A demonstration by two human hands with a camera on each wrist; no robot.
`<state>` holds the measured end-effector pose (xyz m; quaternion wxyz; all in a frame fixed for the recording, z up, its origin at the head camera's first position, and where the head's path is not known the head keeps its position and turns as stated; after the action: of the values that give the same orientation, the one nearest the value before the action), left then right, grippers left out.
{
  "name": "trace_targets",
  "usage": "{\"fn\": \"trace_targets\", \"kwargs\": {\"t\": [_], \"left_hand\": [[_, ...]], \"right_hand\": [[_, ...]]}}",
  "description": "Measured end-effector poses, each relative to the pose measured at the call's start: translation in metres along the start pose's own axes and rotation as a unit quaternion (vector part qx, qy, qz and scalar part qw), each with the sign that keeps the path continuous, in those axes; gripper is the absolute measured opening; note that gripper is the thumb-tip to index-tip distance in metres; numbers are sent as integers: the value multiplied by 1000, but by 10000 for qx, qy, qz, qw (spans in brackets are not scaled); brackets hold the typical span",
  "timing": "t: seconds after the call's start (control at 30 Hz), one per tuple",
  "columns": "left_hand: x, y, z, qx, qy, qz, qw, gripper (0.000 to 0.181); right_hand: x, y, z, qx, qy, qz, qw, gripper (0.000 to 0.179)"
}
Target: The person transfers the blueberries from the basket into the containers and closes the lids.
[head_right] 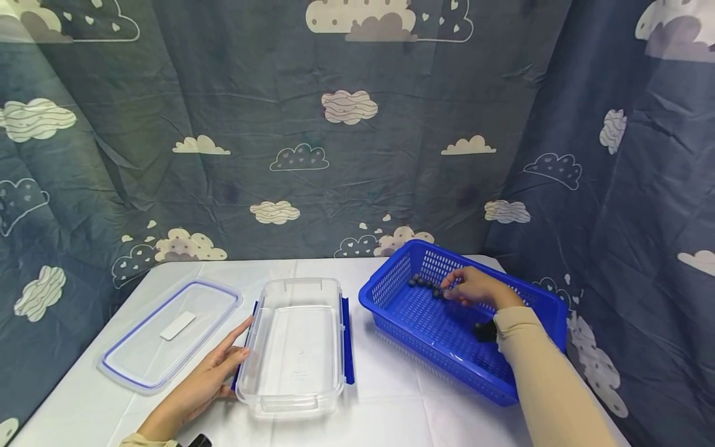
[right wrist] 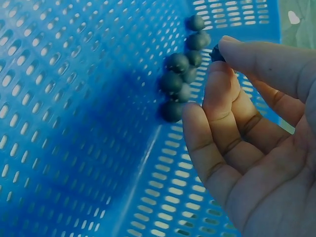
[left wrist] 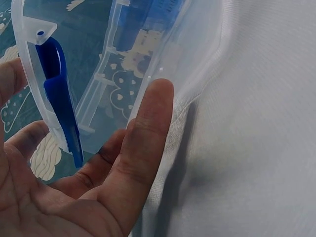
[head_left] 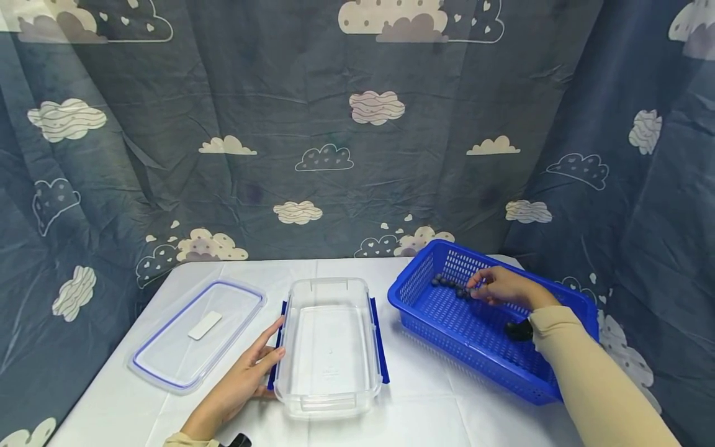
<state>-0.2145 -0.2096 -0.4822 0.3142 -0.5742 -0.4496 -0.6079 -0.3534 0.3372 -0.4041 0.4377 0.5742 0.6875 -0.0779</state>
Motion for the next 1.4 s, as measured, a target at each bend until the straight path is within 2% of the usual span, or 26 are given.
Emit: {"fn": "trace_targets", "kwargs": {"t": [0.3,0.77,1.07,1.27,1.4], "left_hand": [[-2,1,-1,-25,-4,0,10000,69],[-4,0,-1,-15,41,29,10000,70],[-3,-1,-1,-51,55,47,10000,70],[-2,-1,-1,-65,4,77,9999,70],[-1,-1,-1,-55,14,83,9999,70]], "right_hand": [[-23,5,0,13,157,-369,9992,33],[-86,4,13,-123,222,-1021,9944,32],[-128,-6,33,-228,431,-1344,9897,31],[-157,-16,53,-300,531,-1687,9838,26],[-175,-24,69,-465,395,-1769,9823,25]]}}
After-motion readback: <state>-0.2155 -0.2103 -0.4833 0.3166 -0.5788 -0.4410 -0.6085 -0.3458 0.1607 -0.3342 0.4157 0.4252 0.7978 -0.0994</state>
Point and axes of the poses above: each hand's wrist, its own y-axis away from the middle knuckle, its own z-axis out of the palm, x = y × z, the point moved 2 cm from there along -y, towards the middle knuckle, and after that the axes turned 9 degrees about -x, right-handed, at the moved point
